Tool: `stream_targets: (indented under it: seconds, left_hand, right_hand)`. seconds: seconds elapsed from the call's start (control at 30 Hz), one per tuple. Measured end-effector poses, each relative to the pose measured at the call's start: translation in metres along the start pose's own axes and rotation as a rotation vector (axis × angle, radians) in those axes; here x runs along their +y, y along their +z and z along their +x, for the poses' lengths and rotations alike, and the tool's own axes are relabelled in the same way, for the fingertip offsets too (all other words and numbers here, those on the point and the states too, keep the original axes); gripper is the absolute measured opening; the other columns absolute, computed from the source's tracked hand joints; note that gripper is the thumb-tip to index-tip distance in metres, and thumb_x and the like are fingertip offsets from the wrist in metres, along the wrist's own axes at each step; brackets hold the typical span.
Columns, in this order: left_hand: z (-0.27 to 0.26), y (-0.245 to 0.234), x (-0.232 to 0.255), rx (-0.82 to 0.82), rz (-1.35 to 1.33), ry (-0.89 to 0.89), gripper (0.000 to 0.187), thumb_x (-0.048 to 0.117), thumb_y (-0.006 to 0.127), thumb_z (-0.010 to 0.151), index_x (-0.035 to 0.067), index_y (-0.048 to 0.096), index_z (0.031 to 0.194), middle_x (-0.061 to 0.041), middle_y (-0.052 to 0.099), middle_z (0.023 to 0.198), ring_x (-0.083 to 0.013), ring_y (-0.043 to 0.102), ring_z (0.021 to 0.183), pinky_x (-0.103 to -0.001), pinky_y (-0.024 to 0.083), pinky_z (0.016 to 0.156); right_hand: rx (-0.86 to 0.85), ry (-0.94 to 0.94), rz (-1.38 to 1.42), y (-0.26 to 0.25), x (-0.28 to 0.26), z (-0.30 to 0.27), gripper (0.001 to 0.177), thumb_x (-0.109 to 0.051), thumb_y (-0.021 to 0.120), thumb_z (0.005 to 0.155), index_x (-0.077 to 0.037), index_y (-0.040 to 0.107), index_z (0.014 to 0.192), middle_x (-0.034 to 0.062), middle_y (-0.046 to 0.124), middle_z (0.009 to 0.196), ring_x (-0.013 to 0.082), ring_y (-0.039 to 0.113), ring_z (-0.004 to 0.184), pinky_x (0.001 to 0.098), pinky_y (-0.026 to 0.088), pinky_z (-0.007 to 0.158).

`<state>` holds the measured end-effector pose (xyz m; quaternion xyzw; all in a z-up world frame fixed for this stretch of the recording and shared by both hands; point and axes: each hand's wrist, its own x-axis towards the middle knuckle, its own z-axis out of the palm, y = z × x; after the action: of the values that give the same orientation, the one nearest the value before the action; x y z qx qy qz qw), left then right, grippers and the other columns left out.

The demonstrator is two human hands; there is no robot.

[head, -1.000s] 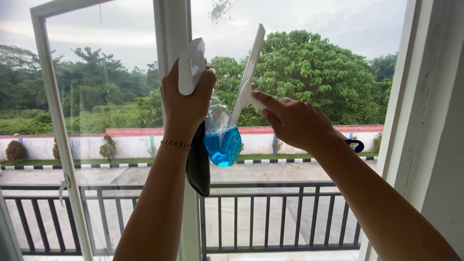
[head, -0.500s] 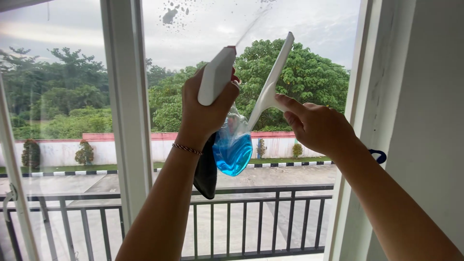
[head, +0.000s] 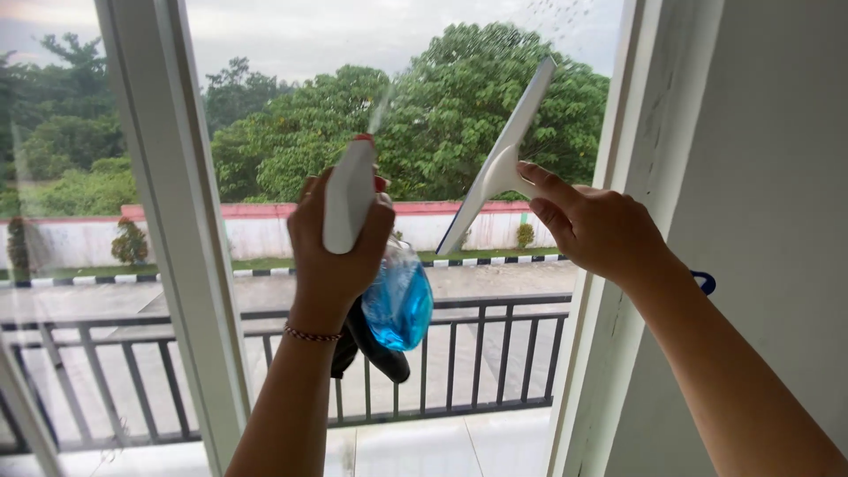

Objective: Cleaning a glass window using a spray bottle with cleaner, a squeegee, and a microfiber cloth.

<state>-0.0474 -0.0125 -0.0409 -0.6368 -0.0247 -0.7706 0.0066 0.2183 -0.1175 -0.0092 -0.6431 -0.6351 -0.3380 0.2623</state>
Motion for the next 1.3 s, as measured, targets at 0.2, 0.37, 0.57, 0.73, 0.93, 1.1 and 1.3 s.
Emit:
stream_targets:
  seconds: [0.2, 0.37, 0.57, 0.73, 0.93, 1.1, 1.3]
  left_hand:
    - [-0.023, -0.094, -0.002, 0.069, 0.246, 0.007, 0.023, 0.013, 0.07, 0.093, 0.004, 0.073, 0.114, -0.016, 0.074, 0.101, -0.0315, 0.066, 0.086, -0.044, 0.051, 0.082]
    - [-0.07, -0.131, -0.007, -0.032, 0.254, -0.134, 0.015, 0.016, 0.071, 0.09, 0.008, 0.074, 0.103, -0.012, 0.074, 0.094, -0.0283, 0.069, 0.085, -0.039, 0.052, 0.079]
    - [-0.097, -0.111, -0.004, -0.122, 0.116, -0.168, 0.019, 0.018, 0.072, 0.089, 0.005, 0.074, 0.103, -0.014, 0.076, 0.096, -0.0331, 0.07, 0.085, -0.045, 0.053, 0.078]
    - [-0.088, -0.05, 0.021, -0.188, -0.129, -0.155, 0.025, 0.021, 0.067, 0.093, 0.003, 0.071, 0.11, -0.016, 0.076, 0.101, -0.0321, 0.068, 0.091, -0.047, 0.051, 0.083]
    - [-0.113, 0.002, 0.043, -0.365, -0.271, -0.231, 0.04, 0.013, 0.073, 0.081, -0.001, 0.064, 0.117, -0.01, 0.077, 0.096, -0.0224, 0.067, 0.078, -0.032, 0.061, 0.067]
    - [-0.103, 0.035, 0.057, -0.335, -0.343, -0.256, 0.04, 0.011, 0.069, 0.081, 0.002, 0.064, 0.12, -0.009, 0.076, 0.099, -0.0237, 0.067, 0.085, -0.036, 0.059, 0.075]
    - [-0.183, 0.034, 0.048, -0.466, -0.217, -0.295, 0.027, 0.011, 0.076, 0.078, 0.0, 0.067, 0.101, -0.013, 0.074, 0.095, -0.0232, 0.066, 0.075, -0.029, 0.061, 0.061]
  right_hand:
    - [0.1, -0.265, 0.076, 0.013, -0.041, 0.01, 0.048, -0.036, 0.045, 0.107, -0.039, 0.046, 0.155, 0.0204, 0.074, 0.094, 0.0481, 0.073, 0.073, 0.0617, 0.059, 0.07]
    - [0.111, -0.397, 0.148, 0.042, -0.079, 0.005, 0.045, -0.031, 0.05, 0.105, -0.035, 0.052, 0.15, 0.0181, 0.075, 0.09, 0.0424, 0.074, 0.066, 0.0569, 0.062, 0.064]
    - [0.09, -0.396, 0.047, 0.042, -0.08, -0.022, 0.047, -0.029, 0.057, 0.102, -0.036, 0.057, 0.148, 0.0112, 0.075, 0.085, 0.0338, 0.074, 0.061, 0.0491, 0.062, 0.058]
    - [0.043, -0.25, -0.106, 0.019, -0.035, -0.058, 0.046, -0.032, 0.056, 0.103, -0.039, 0.058, 0.148, 0.0089, 0.075, 0.083, 0.0299, 0.073, 0.059, 0.0445, 0.062, 0.058]
    - [0.056, -0.12, -0.386, 0.009, 0.013, -0.102, 0.043, -0.03, 0.055, 0.105, -0.033, 0.059, 0.148, 0.0006, 0.077, 0.086, 0.0129, 0.058, 0.035, 0.0277, 0.049, 0.029]
    - [0.023, -0.018, -0.395, -0.004, 0.04, -0.117, 0.043, -0.033, 0.055, 0.105, -0.036, 0.06, 0.148, -0.0007, 0.077, 0.085, 0.0148, 0.061, 0.039, 0.0288, 0.053, 0.036]
    - [-0.082, -0.052, -0.339, 0.018, 0.064, -0.149, 0.043, -0.031, 0.053, 0.105, -0.037, 0.057, 0.148, 0.0004, 0.074, 0.078, 0.0125, 0.054, 0.033, 0.0273, 0.048, 0.03]
